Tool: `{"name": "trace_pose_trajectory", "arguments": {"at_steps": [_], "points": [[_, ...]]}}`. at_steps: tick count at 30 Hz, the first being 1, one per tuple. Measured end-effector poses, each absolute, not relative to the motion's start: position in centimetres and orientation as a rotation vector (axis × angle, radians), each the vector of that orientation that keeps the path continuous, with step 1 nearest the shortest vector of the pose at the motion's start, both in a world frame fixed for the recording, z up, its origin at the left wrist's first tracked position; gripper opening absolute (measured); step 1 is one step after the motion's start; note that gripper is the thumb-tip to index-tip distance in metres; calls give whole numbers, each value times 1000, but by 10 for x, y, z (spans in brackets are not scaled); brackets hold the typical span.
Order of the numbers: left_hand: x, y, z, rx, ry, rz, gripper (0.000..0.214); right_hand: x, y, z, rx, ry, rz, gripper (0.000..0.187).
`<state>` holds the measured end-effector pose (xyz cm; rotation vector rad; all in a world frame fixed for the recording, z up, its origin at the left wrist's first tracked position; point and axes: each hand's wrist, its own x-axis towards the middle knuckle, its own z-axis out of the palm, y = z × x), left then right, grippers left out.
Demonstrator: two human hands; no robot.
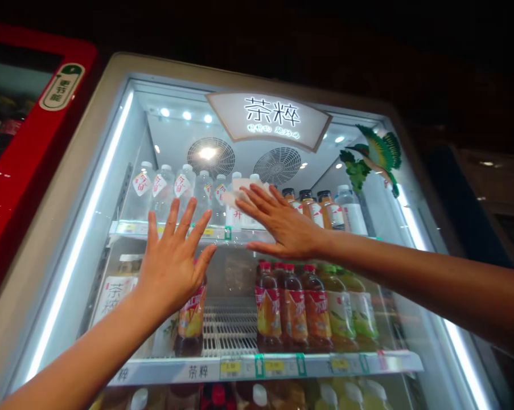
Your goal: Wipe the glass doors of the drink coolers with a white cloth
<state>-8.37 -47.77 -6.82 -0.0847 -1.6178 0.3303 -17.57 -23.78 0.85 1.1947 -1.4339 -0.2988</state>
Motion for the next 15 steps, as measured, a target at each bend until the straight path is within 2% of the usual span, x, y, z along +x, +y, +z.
{"name": "trace_pose_trajectory", "arguments": {"at_steps": [3,7,11,15], "points": [[-97,-451,-70,-113,-1594,346,60,-183,-220,4,1104,-1426,-249,92],[-109,-417,-68,-150,-1598,344,60,-197,-185,-3,1196,-1398,-368,94],[-120,-385,-64,-176,-1604,351,59,-222,-135,9,1004,-1473,-187,88],[-135,-350,-61,-215,-1599,354,60,-232,-104,-3,1023,-1472,-178,95]]}}
